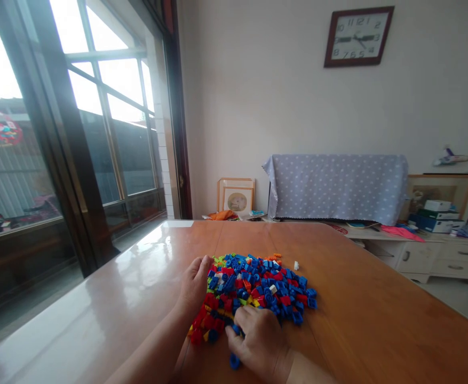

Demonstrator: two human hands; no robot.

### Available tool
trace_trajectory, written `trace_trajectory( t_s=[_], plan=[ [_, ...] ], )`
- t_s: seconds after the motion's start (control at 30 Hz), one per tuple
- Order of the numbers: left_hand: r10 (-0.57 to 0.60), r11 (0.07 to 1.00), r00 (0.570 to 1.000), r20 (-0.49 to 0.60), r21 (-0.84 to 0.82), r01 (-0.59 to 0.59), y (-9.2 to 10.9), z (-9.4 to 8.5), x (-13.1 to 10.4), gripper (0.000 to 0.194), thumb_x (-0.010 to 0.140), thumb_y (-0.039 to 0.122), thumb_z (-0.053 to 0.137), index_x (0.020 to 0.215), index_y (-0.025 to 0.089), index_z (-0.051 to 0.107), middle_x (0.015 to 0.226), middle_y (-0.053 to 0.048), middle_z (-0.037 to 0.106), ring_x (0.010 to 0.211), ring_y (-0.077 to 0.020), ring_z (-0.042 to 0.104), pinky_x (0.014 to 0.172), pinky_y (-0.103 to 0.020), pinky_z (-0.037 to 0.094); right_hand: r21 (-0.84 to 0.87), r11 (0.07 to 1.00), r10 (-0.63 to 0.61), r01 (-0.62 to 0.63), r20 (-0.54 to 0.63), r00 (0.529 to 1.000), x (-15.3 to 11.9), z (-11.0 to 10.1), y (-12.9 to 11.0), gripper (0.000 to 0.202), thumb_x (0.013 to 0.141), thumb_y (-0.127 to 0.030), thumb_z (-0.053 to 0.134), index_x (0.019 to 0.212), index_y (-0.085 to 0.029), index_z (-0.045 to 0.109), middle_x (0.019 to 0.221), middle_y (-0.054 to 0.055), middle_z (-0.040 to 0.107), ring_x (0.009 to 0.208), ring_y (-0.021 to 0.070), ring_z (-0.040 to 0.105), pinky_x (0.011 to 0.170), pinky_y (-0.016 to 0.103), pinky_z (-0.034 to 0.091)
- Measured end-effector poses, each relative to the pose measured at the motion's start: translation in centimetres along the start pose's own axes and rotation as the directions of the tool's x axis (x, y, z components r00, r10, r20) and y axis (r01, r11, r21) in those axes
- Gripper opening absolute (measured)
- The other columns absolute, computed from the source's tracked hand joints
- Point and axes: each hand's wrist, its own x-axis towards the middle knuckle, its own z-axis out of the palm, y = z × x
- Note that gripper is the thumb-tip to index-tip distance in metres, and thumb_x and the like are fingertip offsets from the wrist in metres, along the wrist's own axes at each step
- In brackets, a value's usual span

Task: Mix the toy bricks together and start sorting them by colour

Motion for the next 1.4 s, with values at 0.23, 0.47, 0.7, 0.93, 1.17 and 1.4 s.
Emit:
trace_trajectory(
  t_s=[0.23, 0.47, 0.7, 0.93, 1.17, 1.4],
  plan=[
    [-0.029, 0.998, 0.999, -0.014, -0.06, 0.028, -0.9, 0.0, 0.4, 0.043, 0.094, 0.054, 0.048, 0.082, 0.018, 0.067, 0.079, -0.003, 0.068, 0.078, -0.0185, 0.061, 0.07, -0.027, 0.046, -0.041, 0.992, 0.115, -0.121, -0.126, 0.985, 8.3, -1.0, 2.9, 0.027, 0.097, -0.037, 0.052, 0.076, -0.021, 0.058, 0.074, 0.0, 0.065, 0.074, 0.0151, 0.062, 0.069, 0.025, 0.035],
    [-0.06, 0.992, 0.998, -0.026, -0.11, 0.057, -1.4, 0.2, 0.6, 0.044, 0.091, 0.056, 0.051, 0.078, 0.017, 0.066, 0.075, -0.001, 0.066, 0.073, -0.0169, 0.058, 0.065, -0.025, 0.042, -0.149, 0.969, 0.203, -0.195, 0.039, 0.978, 14.7, 1.4, 3.9, 0.032, 0.098, -0.046, 0.047, 0.087, -0.022, 0.066, 0.089, 0.003, 0.071, 0.082, 0.0166, 0.063, 0.065, 0.027, 0.03],
    [-0.069, 0.995, 0.997, -0.04, -0.079, 0.066, -1.9, 0.1, 0.8, 0.045, 0.093, 0.055, 0.049, 0.079, 0.017, 0.066, 0.077, -0.003, 0.066, 0.076, -0.018, 0.059, 0.067, -0.025, 0.042, -0.144, 0.971, 0.213, -0.19, 0.165, 0.963, 15.7, 2.2, 4.8, 0.04, 0.102, -0.039, 0.037, 0.083, -0.023, 0.069, 0.09, 0.002, 0.067, 0.083, 0.0145, 0.061, 0.064, 0.027, 0.028],
    [-0.099, 0.995, 0.995, -0.02, -0.028, 0.098, -2.4, 0.5, 1.1, 0.045, 0.091, 0.056, 0.048, 0.073, 0.017, 0.063, 0.07, -0.002, 0.062, 0.07, -0.0168, 0.056, 0.064, -0.025, 0.04, -0.094, 0.968, 0.244, -0.232, 0.16, 0.956, 16.0, 2.0, 5.0, 0.056, 0.104, -0.056, 0.022, 0.087, -0.022, 0.063, 0.092, 0.005, 0.07, 0.089, 0.0189, 0.062, 0.069, 0.029, 0.03],
    [-0.104, 0.994, 0.995, -0.001, 0.025, 0.104, -2.5, 0.6, 1.0, 0.045, 0.087, 0.057, 0.051, 0.063, 0.019, 0.054, 0.059, 0.003, 0.049, 0.06, -0.0132, 0.045, 0.056, -0.023, 0.033, -0.084, 0.959, 0.274, -0.27, 0.046, 0.961, 15.7, 2.0, 5.2, 0.043, 0.104, -0.049, 0.029, 0.095, -0.025, 0.062, 0.086, 0.002, 0.073, 0.081, 0.0186, 0.064, 0.066, 0.029, 0.028],
    [-0.086, 0.992, 0.996, 0.011, 0.091, 0.085, -2.2, 0.6, 0.9, 0.042, 0.085, 0.055, 0.053, 0.065, 0.019, 0.059, 0.06, 0.002, 0.052, 0.062, -0.0144, 0.048, 0.057, -0.023, 0.033, 0.002, 0.977, 0.215, -0.215, 0.024, 0.976, 15.2, 1.9, 5.5, 0.04, 0.098, -0.058, 0.043, 0.107, -0.026, 0.064, 0.088, 0.003, 0.072, 0.087, 0.021, 0.064, 0.073, 0.029, 0.035]
  ],
)
